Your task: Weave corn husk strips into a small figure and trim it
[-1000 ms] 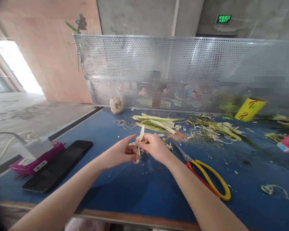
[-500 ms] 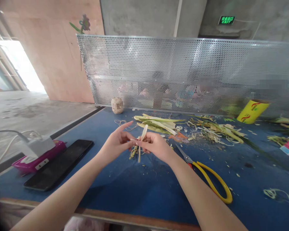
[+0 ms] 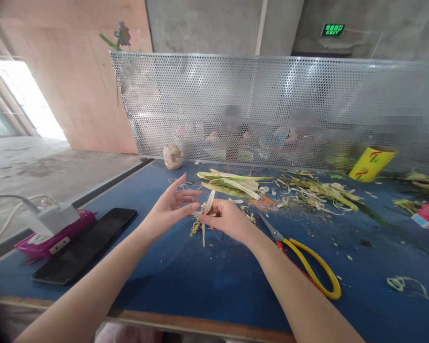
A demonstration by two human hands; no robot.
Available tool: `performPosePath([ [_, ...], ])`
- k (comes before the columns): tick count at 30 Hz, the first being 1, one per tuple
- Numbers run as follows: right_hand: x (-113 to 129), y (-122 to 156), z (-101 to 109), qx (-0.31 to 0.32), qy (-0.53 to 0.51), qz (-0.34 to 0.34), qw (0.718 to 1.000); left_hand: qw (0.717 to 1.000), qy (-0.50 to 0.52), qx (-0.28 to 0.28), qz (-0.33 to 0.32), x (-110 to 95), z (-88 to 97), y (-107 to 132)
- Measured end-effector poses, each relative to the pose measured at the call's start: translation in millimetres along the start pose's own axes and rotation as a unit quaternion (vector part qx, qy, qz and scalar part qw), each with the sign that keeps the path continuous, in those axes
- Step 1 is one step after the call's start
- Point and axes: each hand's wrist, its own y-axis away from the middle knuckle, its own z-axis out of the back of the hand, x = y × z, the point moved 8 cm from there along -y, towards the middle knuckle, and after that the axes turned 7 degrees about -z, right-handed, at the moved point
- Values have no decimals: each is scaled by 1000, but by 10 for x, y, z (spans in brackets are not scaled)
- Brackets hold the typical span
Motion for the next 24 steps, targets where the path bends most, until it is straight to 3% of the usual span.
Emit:
performPosePath([
  [6, 11, 17, -154, 44, -3, 7, 999, 998, -48, 9, -31, 25, -51, 1],
  [12, 15, -10, -194, 50, -10, 37, 998, 997, 57, -22, -44, -14, -21, 13],
  [17, 25, -1, -212, 51, -16, 31, 998, 995, 70, -42, -57, -50, 18, 18],
  [21, -33, -28, -161, 36, -40, 6, 999, 998, -8, -16, -57, -17, 7, -6],
  [24, -108, -65, -97, 26, -117, -21, 993, 994, -100, 1, -52, 29, 17, -15],
])
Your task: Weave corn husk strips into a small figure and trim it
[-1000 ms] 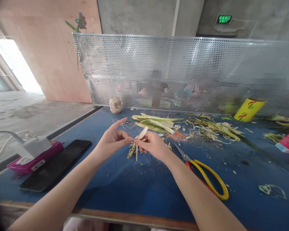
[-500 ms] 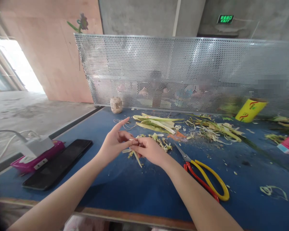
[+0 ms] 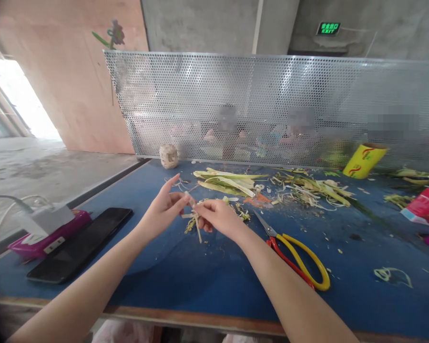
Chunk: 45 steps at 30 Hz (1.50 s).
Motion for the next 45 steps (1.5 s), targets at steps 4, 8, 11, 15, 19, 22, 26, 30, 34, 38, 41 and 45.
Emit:
performPosePath([
  [4, -45, -25, 37, 4, -80, -26, 996, 988, -116, 102, -11, -12, -113, 34],
  [8, -30, -17, 36, 8, -55, -31, 998, 969, -198, 139, -42, -100, -136, 55],
  [11, 7, 2, 68, 0, -48, -24, 999, 963, -213, 160, -43, -126, -155, 65],
  [15, 93, 40, 129, -23, -4, 2, 1000, 969, -185, 160, -30, -131, -176, 71],
  [19, 232, 82, 201, -84, 73, 74, 991, 991, -109, 78, -22, -114, -111, 44],
  [22, 271, 83, 184, -92, 60, 113, 988, 996, -51, 41, -59, -137, -108, 34],
  [26, 273, 77, 193, -121, 46, 135, 982, 998, 4, 41, -38, -87, -154, 36],
  [30, 294, 97, 219, -147, 65, 148, 976, 996, 57, 68, 15, -12, -210, 48],
  [34, 294, 111, 235, -170, 75, 152, 971, 991, 72, 109, 42, 27, -270, 62],
  [38, 292, 115, 273, -202, 58, 167, 963, 991, 42, 118, 45, 21, -302, 69],
  [41, 268, 91, 300, -205, 32, 160, 965, 994, 28, 101, 38, 4, -303, 85],
  [45, 219, 43, 283, -148, -12, 129, 980, 987, 135, 71, 46, -7, -298, 111],
])
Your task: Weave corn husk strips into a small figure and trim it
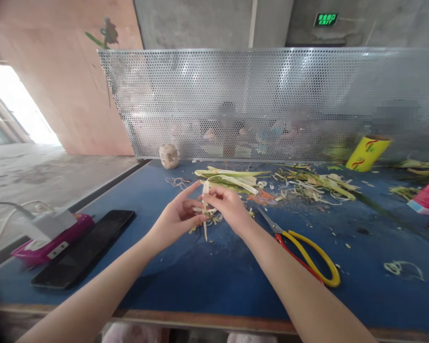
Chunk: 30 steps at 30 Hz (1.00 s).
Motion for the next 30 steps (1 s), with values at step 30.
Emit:
performPosePath([
  [30, 554, 326, -95, -136, 408, 259, 865, 936, -344, -5, -80, -175, 82, 32],
])
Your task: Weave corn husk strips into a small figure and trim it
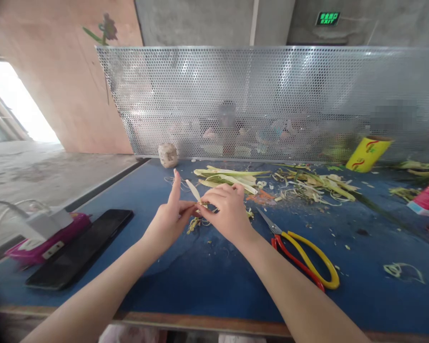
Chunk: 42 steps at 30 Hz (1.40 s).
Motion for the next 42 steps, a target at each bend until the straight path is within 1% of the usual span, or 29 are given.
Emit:
performPosePath([
  [3, 30, 13, 36, -17, -1, -2, 1000, 1000, 11, 12, -12, -12, -18, -11],
  [5, 13, 13, 26, -15, -18, -18, 1000, 1000, 10, 23, -9, 0, -24, -20],
  [7, -40, 6, 0, -6, -48, -47, 998, 999, 5, 32, -3, 17, -26, -27],
  [9, -130, -3, -40, 10, -98, -89, 991, 999, 5, 35, -2, 23, -23, -29],
  [11, -229, -4, -120, 47, -165, -132, 976, 1000, 6, 30, -3, 31, -16, -26],
  [14, -345, 18, -276, 118, -243, -188, 944, 1000, 19, 17, 3, 62, -12, -16],
  [15, -379, 27, -305, 128, -257, -205, 936, 1000, 28, 12, 3, 71, -11, -14],
  [17, -429, 35, -319, 124, -268, -225, 928, 999, 42, 2, 1, 80, -7, -11],
  [19, -449, 23, -271, 96, -257, -221, 936, 999, 51, -7, 0, 79, 1, -10],
  [23, -413, -20, -81, 12, -174, -161, 971, 997, 71, -14, 11, 62, 6, -4],
  [24, -392, -25, -54, 5, -152, -145, 978, 997, 79, -19, 16, 63, 10, -2],
  [26, -339, -26, -59, 20, -123, -120, 985, 994, 97, -33, 27, 78, 21, 0],
  [29, -262, -2, -133, 66, -120, -108, 985, 990, 125, -43, 48, 135, 1, -1],
  [32, -204, 23, -177, 81, -150, -113, 979, 981, 174, -53, 72, 203, -36, -3],
  [34, -176, 22, -156, 64, -163, -109, 979, 972, 210, -74, 76, 224, -35, -5],
  [38, -146, 5, -34, -8, -163, -76, 984, 956, 267, -111, 54, 200, 3, -10],
  [40, -201, 10, -45, -10, -204, -97, 974, 955, 268, -117, 56, 193, 16, -7],
  [42, -280, 29, -104, 3, -264, -138, 955, 955, 266, -112, 74, 193, 8, -1],
])
